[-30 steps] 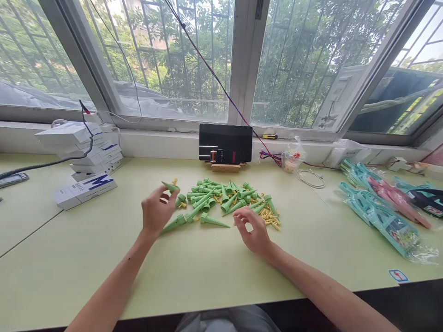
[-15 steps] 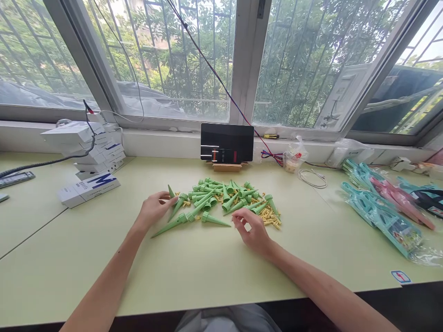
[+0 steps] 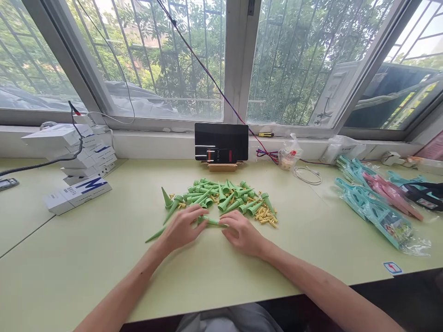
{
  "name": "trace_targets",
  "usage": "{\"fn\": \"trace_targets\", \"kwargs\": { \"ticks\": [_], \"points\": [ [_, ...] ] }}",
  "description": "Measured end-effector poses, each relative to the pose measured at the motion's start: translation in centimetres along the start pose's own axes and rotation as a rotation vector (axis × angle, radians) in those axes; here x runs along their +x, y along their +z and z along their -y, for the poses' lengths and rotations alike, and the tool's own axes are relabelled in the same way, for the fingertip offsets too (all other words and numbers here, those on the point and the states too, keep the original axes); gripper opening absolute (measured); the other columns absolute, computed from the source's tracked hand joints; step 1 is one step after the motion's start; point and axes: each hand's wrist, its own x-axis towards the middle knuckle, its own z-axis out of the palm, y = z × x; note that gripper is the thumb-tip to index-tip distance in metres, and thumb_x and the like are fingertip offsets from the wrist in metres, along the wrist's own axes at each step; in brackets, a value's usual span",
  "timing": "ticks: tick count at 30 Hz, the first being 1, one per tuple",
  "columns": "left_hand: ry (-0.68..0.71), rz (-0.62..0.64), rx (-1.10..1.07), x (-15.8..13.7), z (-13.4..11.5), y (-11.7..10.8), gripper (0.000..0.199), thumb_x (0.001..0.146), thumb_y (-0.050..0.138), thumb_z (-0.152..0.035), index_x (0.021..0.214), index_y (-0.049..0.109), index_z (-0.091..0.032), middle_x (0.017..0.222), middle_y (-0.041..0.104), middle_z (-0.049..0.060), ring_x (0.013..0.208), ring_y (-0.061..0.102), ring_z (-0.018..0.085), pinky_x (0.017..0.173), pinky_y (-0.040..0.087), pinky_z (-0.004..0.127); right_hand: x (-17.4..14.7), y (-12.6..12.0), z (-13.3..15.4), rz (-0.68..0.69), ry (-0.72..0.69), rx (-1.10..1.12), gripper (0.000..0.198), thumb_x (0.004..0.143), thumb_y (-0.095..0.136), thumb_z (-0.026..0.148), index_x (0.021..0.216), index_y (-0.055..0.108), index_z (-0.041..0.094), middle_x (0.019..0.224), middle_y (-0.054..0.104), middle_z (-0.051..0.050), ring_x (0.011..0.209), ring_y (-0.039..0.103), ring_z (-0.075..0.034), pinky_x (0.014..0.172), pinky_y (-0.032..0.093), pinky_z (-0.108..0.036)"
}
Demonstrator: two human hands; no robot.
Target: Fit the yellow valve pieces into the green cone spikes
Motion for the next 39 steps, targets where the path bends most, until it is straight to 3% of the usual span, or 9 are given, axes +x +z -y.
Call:
{"fn": "trace_targets", "kwargs": {
  "ticks": [3, 10, 16, 24, 27, 32, 39],
  "points": [
    [0.03, 0.098, -0.017, 0.0, -0.8, 0.9, 0.021, 0.09, 0.055, -0.027, 0.104, 0.071, -0.024, 0.103, 0.068, 0.005, 0.076, 0.064, 0.017, 0.069, 0.049, 0.027, 0.1, 0.0, -0.1, 0.035, -0.03, -0.012, 0.031, 0.086, 0.06, 0.006, 0.112, 0.067, 0.022, 0.115, 0.068, -0.009, 0.109, 0.058, -0.025, 0.096, 0.052, -0.042],
    [-0.013, 0.12, -0.121, 0.0, -0.6, 1.2, 0.023, 0.088, 0.052, -0.018, 0.101, 0.071, -0.023, 0.102, 0.067, 0.005, 0.079, 0.062, 0.016, 0.065, 0.047, 0.025, 0.0, 0.1, -0.5, 0.018, 0.007, 0.0, 0.036, 0.085, 0.056, 0.0, 0.112, 0.066, 0.021, 0.109, 0.07, -0.008, 0.103, 0.06, -0.024, 0.091, 0.053, -0.04],
    [-0.035, 0.156, -0.159, 0.0, -1.1, 1.5, 0.021, 0.09, 0.052, -0.021, 0.101, 0.07, -0.022, 0.097, 0.067, 0.005, 0.077, 0.061, 0.016, 0.065, 0.047, 0.024, 0.0, 0.2, -1.0, 0.006, 0.046, 0.011, 0.033, 0.087, 0.057, 0.001, 0.111, 0.067, 0.021, 0.108, 0.07, -0.007, 0.104, 0.06, -0.023, 0.092, 0.053, -0.04],
    [-0.165, 0.124, -0.33, 0.2, -1.4, 1.8, 0.026, 0.092, 0.058, -0.039, 0.098, 0.071, -0.018, 0.086, 0.07, 0.002, 0.056, 0.048, 0.01, 0.052, 0.039, 0.022, 0.3, -0.3, -0.5, -0.195, 0.067, 0.117, 0.014, 0.096, 0.055, 0.017, 0.1, 0.068, 0.02, 0.094, 0.069, -0.006, 0.086, 0.065, -0.019, 0.078, 0.054, -0.032],
    [-0.244, 0.2, -0.472, 0.3, -1.9, 1.7, 0.033, 0.092, 0.058, -0.045, 0.098, 0.072, -0.016, 0.08, 0.068, 0.001, 0.047, 0.04, 0.006, 0.045, 0.031, 0.021, 0.4, -0.4, -0.3, -0.266, 0.061, 0.152, 0.015, 0.098, 0.054, 0.021, 0.098, 0.069, 0.02, 0.089, 0.069, -0.005, 0.079, 0.064, -0.017, 0.072, 0.053, -0.029],
    [-0.274, 0.374, -0.636, 0.5, -2.2, 1.3, 0.037, 0.087, 0.065, -0.045, 0.108, 0.071, -0.015, 0.069, 0.063, -0.001, 0.046, 0.046, 0.007, 0.043, 0.032, 0.019, 0.3, -0.2, -0.6, -0.368, 0.111, 0.239, 0.015, 0.098, 0.054, 0.025, 0.099, 0.068, 0.02, 0.083, 0.066, -0.004, 0.066, 0.061, -0.014, 0.063, 0.052, -0.027],
    [-0.283, 0.429, -0.723, 0.5, -2.0, 1.2, 0.04, 0.088, 0.063, -0.048, 0.107, 0.07, -0.014, 0.064, 0.058, -0.001, 0.043, 0.044, 0.007, 0.041, 0.032, 0.019, 0.3, -0.5, -0.6, -0.423, 0.182, 0.315, 0.012, 0.096, 0.058, 0.028, 0.095, 0.066, 0.019, 0.077, 0.062, -0.002, 0.058, 0.059, -0.012, 0.057, 0.052, -0.025]
  ]
}}
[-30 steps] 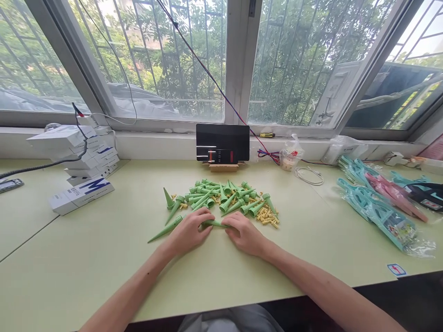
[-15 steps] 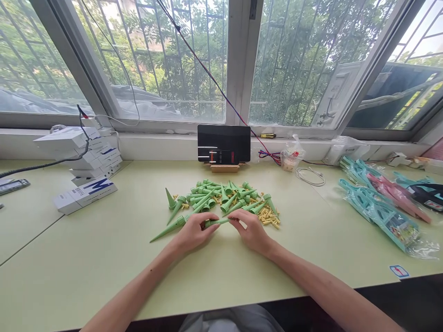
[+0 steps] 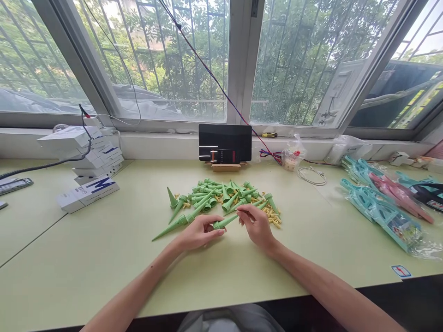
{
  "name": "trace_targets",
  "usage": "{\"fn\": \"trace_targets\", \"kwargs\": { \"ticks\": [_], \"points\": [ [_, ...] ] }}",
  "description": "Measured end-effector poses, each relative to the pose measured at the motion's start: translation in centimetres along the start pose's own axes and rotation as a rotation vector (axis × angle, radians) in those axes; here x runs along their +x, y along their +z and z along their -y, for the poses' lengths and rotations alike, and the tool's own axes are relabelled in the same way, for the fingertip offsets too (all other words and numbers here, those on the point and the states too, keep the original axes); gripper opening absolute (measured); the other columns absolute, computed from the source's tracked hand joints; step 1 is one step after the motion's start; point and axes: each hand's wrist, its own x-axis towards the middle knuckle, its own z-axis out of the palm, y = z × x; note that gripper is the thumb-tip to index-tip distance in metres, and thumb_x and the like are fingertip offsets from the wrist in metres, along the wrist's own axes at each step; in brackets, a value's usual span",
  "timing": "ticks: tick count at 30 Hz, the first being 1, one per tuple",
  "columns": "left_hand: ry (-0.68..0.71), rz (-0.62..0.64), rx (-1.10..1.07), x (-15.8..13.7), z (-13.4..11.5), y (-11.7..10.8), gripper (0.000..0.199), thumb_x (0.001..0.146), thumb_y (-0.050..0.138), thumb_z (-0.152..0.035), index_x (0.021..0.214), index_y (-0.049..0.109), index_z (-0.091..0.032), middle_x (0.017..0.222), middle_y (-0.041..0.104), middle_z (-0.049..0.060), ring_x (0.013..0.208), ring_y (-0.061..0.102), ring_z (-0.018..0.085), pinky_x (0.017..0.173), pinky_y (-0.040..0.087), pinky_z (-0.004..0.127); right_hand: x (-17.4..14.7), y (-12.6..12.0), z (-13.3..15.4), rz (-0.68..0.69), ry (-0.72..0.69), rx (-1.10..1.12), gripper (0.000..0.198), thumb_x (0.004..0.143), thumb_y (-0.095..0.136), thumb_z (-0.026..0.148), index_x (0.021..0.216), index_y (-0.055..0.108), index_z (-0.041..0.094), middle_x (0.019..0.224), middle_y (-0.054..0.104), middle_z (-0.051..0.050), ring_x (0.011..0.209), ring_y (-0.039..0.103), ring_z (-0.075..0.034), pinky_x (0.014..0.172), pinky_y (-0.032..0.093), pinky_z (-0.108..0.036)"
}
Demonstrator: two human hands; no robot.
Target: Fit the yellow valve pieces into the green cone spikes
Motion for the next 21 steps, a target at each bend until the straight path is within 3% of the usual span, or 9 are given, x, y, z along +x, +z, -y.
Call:
{"fn": "trace_targets", "kwargs": {
  "ticks": [10, 15, 21],
  "points": [
    [-0.008, 0.038, -0.02, -0.07, 0.1, 0.11, 0.038, 0.089, 0.062, -0.048, 0.107, 0.068, -0.015, 0.057, 0.051, -0.005, 0.043, 0.044, 0.008, 0.042, 0.033, 0.018, -0.08, 0.02, -0.1, 0.008, 0.031, 0.011, 0.013, 0.096, 0.058, 0.029, 0.092, 0.065, 0.019, 0.072, 0.06, 0.0, 0.056, 0.058, -0.012, 0.055, 0.05, -0.025],
    [-0.021, 0.074, -0.072, -0.25, -0.28, 0.05, 0.039, 0.092, 0.057, -0.049, 0.113, 0.066, -0.016, 0.086, 0.068, 0.004, 0.048, 0.047, 0.007, 0.046, 0.039, 0.02, 0.01, -0.06, -0.12, 0.023, 0.042, 0.033, 0.012, 0.096, 0.058, 0.028, 0.093, 0.065, 0.019, 0.072, 0.061, 0.0, 0.058, 0.059, -0.012, 0.056, 0.051, -0.025],
    [-0.021, 0.195, -0.087, -0.48, -0.76, -0.21, 0.038, 0.093, 0.057, -0.047, 0.109, 0.069, -0.014, 0.062, 0.047, -0.003, 0.05, 0.04, 0.008, 0.047, 0.032, 0.018, 0.04, -0.07, -0.25, 0.093, 0.052, 0.045, 0.012, 0.096, 0.058, 0.029, 0.094, 0.065, 0.02, 0.078, 0.062, -0.001, 0.06, 0.059, -0.013, 0.059, 0.052, -0.027]
  ]
}}
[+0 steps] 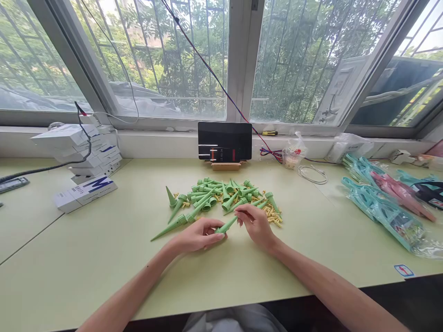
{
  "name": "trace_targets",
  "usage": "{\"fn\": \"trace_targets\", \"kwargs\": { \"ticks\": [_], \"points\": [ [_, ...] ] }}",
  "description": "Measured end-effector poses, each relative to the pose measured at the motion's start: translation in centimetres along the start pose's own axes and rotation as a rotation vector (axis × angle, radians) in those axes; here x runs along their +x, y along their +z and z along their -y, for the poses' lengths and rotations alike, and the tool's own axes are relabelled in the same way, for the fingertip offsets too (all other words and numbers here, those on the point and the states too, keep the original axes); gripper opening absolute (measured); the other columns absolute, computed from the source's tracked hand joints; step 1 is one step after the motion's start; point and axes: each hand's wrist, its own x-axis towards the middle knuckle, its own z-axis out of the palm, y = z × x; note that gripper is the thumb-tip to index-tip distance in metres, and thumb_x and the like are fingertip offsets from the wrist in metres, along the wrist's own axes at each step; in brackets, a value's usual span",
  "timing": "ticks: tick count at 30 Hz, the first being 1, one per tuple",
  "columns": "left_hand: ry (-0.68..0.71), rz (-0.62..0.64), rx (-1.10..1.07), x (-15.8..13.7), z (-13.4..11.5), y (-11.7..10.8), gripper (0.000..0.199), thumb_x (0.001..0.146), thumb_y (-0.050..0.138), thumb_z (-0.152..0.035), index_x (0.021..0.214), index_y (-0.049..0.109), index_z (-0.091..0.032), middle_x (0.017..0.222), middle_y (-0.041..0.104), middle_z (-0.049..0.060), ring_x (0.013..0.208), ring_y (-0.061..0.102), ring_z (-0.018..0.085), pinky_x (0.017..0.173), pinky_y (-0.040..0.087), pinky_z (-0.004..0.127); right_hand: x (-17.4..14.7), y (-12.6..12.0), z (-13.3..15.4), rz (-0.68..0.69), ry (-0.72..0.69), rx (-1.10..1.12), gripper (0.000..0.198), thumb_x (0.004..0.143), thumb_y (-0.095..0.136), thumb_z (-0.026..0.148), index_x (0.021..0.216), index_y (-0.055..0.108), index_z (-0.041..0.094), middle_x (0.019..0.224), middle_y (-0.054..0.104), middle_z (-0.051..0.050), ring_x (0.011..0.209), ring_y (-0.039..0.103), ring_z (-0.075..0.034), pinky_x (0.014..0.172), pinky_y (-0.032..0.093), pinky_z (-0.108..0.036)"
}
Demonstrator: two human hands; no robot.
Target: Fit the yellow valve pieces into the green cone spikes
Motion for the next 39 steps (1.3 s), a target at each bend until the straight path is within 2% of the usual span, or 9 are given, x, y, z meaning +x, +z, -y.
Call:
{"fn": "trace_targets", "kwargs": {
  "ticks": [8, 12, 16, 21, 27, 31, 36, 39],
  "points": [
    [-0.03, 0.081, -0.036, 0.0, 0.1, -0.4, 0.043, 0.091, 0.059, -0.053, 0.107, 0.068, -0.014, 0.06, 0.042, -0.004, 0.051, 0.036, 0.008, 0.046, 0.028, 0.019, 0.0, -0.1, 0.1, 0.053, -0.019, -0.017, 0.014, 0.098, 0.056, 0.029, 0.095, 0.066, 0.02, 0.082, 0.063, -0.003, 0.063, 0.059, -0.013, 0.061, 0.052, -0.028],
    [-0.049, 0.072, -0.039, 0.0, 0.6, -0.6, 0.044, 0.088, 0.062, -0.053, 0.107, 0.067, -0.014, 0.06, 0.04, -0.005, 0.051, 0.033, 0.008, 0.046, 0.025, 0.02, 0.0, -0.1, 0.3, 0.069, -0.029, -0.029, 0.015, 0.098, 0.055, 0.031, 0.097, 0.066, 0.02, 0.085, 0.064, -0.003, 0.064, 0.06, -0.013, 0.063, 0.054, -0.028],
    [-0.037, -0.016, -0.025, 0.1, 0.8, -0.7, 0.043, 0.086, 0.065, -0.051, 0.106, 0.067, -0.013, 0.06, 0.042, -0.005, 0.052, 0.032, 0.008, 0.046, 0.023, 0.02, 0.3, -0.3, 0.5, 0.025, -0.005, -0.107, 0.018, 0.097, 0.056, 0.034, 0.103, 0.065, 0.02, 0.092, 0.067, -0.006, 0.073, 0.064, -0.016, 0.068, 0.056, -0.03],
    [-0.064, -0.222, -0.061, 0.1, 0.2, -0.6, 0.036, 0.081, 0.07, -0.047, 0.1, 0.067, -0.016, 0.071, 0.054, -0.001, 0.055, 0.038, 0.008, 0.046, 0.029, 0.019, 1.0, -1.5, 0.6, -0.058, -0.001, -0.265, 0.021, 0.098, 0.052, 0.034, 0.106, 0.064, 0.019, 0.098, 0.069, -0.008, 0.083, 0.066, -0.019, 0.071, 0.055, -0.03],
    [-0.097, -0.389, -0.131, 0.1, 0.2, -0.5, 0.037, 0.077, 0.074, -0.048, 0.093, 0.057, -0.019, 0.064, 0.047, -0.006, 0.049, 0.039, 0.007, 0.042, 0.029, 0.019, 1.7, -3.0, 0.1, -0.112, 0.006, -0.442, 0.021, 0.097, 0.05, 0.033, 0.103, 0.063, 0.018, 0.091, 0.069, -0.008, 0.072, 0.062, -0.018, 0.061, 0.05, -0.029],
    [-0.063, -0.423, -0.111, 0.2, 0.8, -0.6, 0.037, 0.078, 0.074, -0.047, 0.088, 0.051, -0.02, 0.06, 0.042, -0.008, 0.047, 0.039, 0.007, 0.042, 0.029, 0.02, 2.2, -4.3, -0.3, -0.123, 0.003, -0.523, 0.022, 0.096, 0.048, 0.033, 0.101, 0.063, 0.018, 0.089, 0.068, -0.007, 0.063, 0.058, -0.017, 0.06, 0.048, -0.028],
    [-0.043, -0.458, -0.138, 0.3, 0.8, -0.6, 0.039, 0.077, 0.075, -0.047, 0.09, 0.051, -0.02, 0.067, 0.044, -0.007, 0.046, 0.035, 0.005, 0.042, 0.027, 0.02, 2.9, -6.9, -1.0, -0.178, 0.041, -0.624, 0.021, 0.094, 0.049, 0.032, 0.097, 0.064, 0.017, 0.085, 0.069, -0.006, 0.053, 0.052, -0.014, 0.061, 0.046, -0.028],
    [-0.044, -0.468, -0.133, 0.3, 0.7, -0.6, 0.039, 0.076, 0.076, -0.047, 0.09, 0.051, -0.02, 0.072, 0.046, -0.006, 0.047, 0.035, 0.004, 0.042, 0.028, 0.019, 3.1, -8.2, -1.7, -0.161, 0.101, -0.646, 0.018, 0.09, 0.052, 0.03, 0.089, 0.065, 0.019, 0.073, 0.068, -0.004, 0.055, 0.055, -0.015, 0.061, 0.046, -0.028]
  ]
}}
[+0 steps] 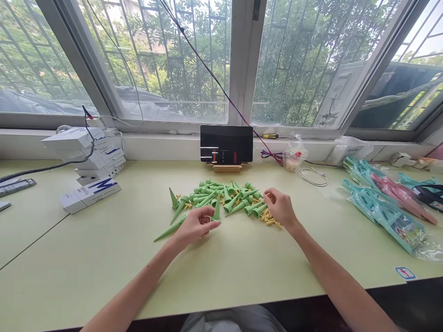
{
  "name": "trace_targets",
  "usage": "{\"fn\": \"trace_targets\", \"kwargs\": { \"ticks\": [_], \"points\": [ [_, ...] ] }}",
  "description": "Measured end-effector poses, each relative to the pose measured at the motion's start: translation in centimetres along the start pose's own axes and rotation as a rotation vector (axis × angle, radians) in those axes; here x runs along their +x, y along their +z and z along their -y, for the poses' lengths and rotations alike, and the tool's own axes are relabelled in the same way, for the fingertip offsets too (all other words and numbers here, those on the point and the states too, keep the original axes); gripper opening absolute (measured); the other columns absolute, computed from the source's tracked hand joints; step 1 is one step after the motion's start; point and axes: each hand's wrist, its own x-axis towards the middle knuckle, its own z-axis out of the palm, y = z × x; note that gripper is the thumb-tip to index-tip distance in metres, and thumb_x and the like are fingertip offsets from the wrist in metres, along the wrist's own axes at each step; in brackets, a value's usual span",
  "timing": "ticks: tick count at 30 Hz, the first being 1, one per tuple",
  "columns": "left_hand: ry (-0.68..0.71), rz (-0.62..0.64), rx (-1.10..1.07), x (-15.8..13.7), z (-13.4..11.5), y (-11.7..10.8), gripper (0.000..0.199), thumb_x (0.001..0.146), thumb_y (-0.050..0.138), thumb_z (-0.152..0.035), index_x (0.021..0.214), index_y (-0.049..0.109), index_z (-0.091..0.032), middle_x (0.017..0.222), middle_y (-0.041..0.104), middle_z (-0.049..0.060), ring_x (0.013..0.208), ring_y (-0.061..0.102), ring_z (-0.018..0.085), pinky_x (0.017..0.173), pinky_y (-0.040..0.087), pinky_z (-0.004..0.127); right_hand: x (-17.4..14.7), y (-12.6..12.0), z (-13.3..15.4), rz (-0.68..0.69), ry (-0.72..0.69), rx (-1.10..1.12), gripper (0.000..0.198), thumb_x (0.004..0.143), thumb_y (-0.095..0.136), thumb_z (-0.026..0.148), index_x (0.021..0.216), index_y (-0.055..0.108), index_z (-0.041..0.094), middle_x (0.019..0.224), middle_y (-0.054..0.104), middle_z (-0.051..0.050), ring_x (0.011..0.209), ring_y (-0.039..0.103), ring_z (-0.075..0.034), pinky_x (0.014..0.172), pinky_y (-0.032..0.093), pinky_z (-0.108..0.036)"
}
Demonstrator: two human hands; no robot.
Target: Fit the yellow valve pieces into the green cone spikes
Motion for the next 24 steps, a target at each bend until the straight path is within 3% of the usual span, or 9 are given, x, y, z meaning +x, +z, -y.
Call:
{"fn": "trace_targets", "kwargs": {
  "ticks": [14, 24],
  "points": [
    [0.013, -0.054, 0.071, 0.0, 0.4, 0.2, 0.04, 0.078, 0.073, -0.051, 0.091, 0.052, -0.02, 0.078, 0.05, -0.003, 0.052, 0.041, 0.006, 0.042, 0.031, 0.018, 0.2, -1.5, -0.9, 0.33, -0.05, -0.261, 0.005, 0.08, 0.055, 0.017, 0.078, 0.058, 0.021, 0.076, 0.066, -0.001, 0.061, 0.055, -0.014, 0.06, 0.037, -0.024],
    [0.045, -0.045, 0.136, -0.1, -0.2, 0.4, 0.039, 0.08, 0.069, -0.052, 0.091, 0.052, -0.019, 0.088, 0.052, 0.0, 0.056, 0.044, 0.007, 0.044, 0.037, 0.018, -0.1, -1.8, -0.4, 0.445, -0.107, -0.213, 0.01, 0.076, 0.058, 0.013, 0.084, 0.058, 0.02, 0.075, 0.06, -0.001, 0.065, 0.054, -0.016, 0.059, 0.038, -0.024]
  ]
}}
